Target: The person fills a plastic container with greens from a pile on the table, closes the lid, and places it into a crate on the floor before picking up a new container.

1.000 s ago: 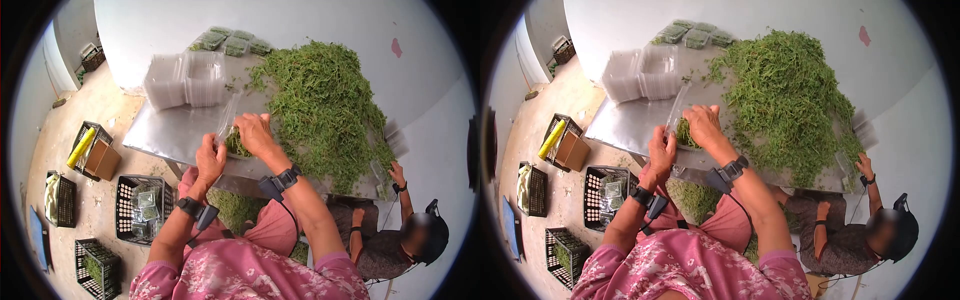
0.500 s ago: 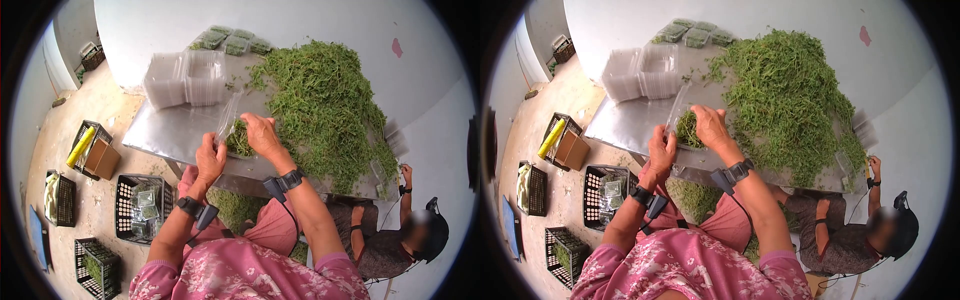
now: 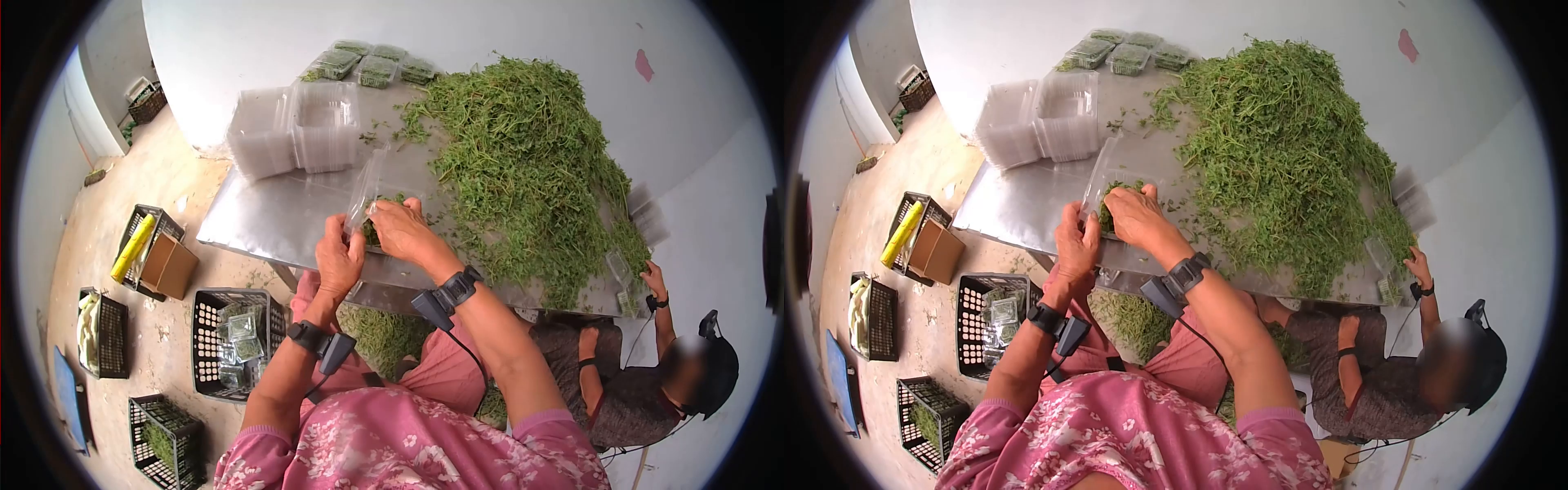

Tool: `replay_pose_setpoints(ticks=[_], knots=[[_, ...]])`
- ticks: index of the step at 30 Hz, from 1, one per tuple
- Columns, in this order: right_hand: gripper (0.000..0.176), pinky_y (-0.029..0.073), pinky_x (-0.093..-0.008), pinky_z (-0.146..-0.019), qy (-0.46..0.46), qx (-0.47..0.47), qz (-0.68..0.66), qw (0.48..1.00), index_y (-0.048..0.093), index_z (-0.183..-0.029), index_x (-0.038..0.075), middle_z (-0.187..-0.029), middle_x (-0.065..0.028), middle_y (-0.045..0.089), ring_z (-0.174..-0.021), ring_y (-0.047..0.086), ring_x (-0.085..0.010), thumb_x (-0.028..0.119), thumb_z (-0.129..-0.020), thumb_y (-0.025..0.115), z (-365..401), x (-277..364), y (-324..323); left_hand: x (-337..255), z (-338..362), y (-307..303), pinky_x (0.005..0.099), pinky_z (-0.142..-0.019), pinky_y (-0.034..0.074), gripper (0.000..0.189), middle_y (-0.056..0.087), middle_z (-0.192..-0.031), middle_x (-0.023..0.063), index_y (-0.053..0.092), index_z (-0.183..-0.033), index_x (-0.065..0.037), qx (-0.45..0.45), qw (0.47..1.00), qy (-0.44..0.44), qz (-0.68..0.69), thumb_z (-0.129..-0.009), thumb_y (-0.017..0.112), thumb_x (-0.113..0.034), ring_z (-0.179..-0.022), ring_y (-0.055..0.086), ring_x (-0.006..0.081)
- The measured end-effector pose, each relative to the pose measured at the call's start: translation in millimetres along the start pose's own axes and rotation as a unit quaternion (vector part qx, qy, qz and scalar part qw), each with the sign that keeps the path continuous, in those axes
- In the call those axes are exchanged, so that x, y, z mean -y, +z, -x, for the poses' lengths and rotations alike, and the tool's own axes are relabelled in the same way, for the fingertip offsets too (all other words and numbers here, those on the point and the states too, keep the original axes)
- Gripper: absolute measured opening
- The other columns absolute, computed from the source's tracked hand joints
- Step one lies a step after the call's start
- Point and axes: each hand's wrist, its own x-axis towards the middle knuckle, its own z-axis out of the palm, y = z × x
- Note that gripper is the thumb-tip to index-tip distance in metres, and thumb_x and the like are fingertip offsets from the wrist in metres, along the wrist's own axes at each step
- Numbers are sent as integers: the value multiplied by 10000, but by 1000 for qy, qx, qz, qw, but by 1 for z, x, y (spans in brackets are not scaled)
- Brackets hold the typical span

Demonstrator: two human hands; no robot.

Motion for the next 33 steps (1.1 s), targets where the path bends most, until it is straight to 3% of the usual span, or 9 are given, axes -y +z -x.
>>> replay_pose_setpoints(ticks=[6, 9, 12, 15, 21, 24, 28, 31, 33], knots=[[154, 314, -438, -844, -3, -22, -4, 1000, 600, -968, 75, -908, -85, 570, -956, 579, -263, 19, -842, 531, 6, 3, -5, 4, -1, 1, 372, -499, 420, 210, 552, -586, 106, 535, -1022, -24, -2, 1000, 17, 7, -854, 623, -114, -486, 528, 237], [145, 310, -435, -846, -1, -88, -7, 996, 613, -953, 87, -917, -76, 573, -963, 575, -253, 30, -851, 529, 9, 8, -9, 4, -1, 1, 370, -500, 419, 211, 550, -588, 107, 535, -1022, -24, -5, 1000, 13, 5, -854, 625, -113, -484, 525, 236], [115, 317, -453, -821, -30, -65, -2, 997, 609, -863, 84, -909, -76, 593, -964, 591, -281, 7, -792, 561, 6, 5, -2, 6, 1, 4, 371, -501, 420, 212, 550, -592, 110, 534, -1022, -24, -2, 1000, 18, 5, -857, 628, -119, -485, 524, 239], [155, 314, -444, -825, 21, 22, -33, 999, 651, -937, 91, -983, -73, 630, -1005, 592, -268, 37, -814, 574, -1, 1, -3, 5, 1, 1, 376, -504, 421, 215, 547, -593, 113, 533, -1022, -23, 0, 1000, 14, 5, -862, 630, -129, -487, 523, 247], [250, 318, -397, -882, 20, -5, -89, 996, 682, -1098, 125, -1130, -54, 661, -1051, 610, -231, 136, -869, 582, 6, -7, -18, 8, 0, 2, 383, -511, 428, 216, 551, -599, 116, 534, -1022, -25, 2, 1000, 17, 0, -868, 630, -141, -499, 535, 262], [198, 337, -390, -885, 59, -107, -114, 986, 699, -1036, 118, -1018, -63, 685, -970, 632, -256, 161, -871, 598, 8, -17, -33, 3, 1, 0, 386, -513, 430, 215, 555, -602, 116, 537, -1021, -30, 0, 1000, 4, -8, -868, 633, -147, -505, 546, 265], [148, 351, -409, -854, 69, -163, -76, 981, 720, -917, 110, -887, -70, 682, -873, 640, -283, 127, -854, 587, 10, -31, -47, 3, 0, 1, 397, -516, 433, 214, 563, -606, 118, 539, -1020, -34, 1, 1000, 11, -10, -868, 634, -152, -513, 556, 276], [132, 355, -433, -862, 62, -113, -37, 991, 714, -876, 89, -880, -94, 679, -878, 636, -299, 103, -845, 587, 13, -21, -49, 3, 0, 0, 404, -518, 435, 212, 567, -605, 119, 539, -1020, -36, 0, 1000, 12, -9, -865, 632, -147, -513, 559, 285], [127, 353, -464, -880, 69, 0, 47, 997, 705, -839, 69, -891, -116, 679, -895, 633, -316, 69, -834, 578, 11, -17, -44, 3, -1, 0, 406, -518, 435, 210, 568, -601, 119, 539, -1021, -37, 0, 1000, 11, -14, -863, 630, -143, -509, 558, 288]])
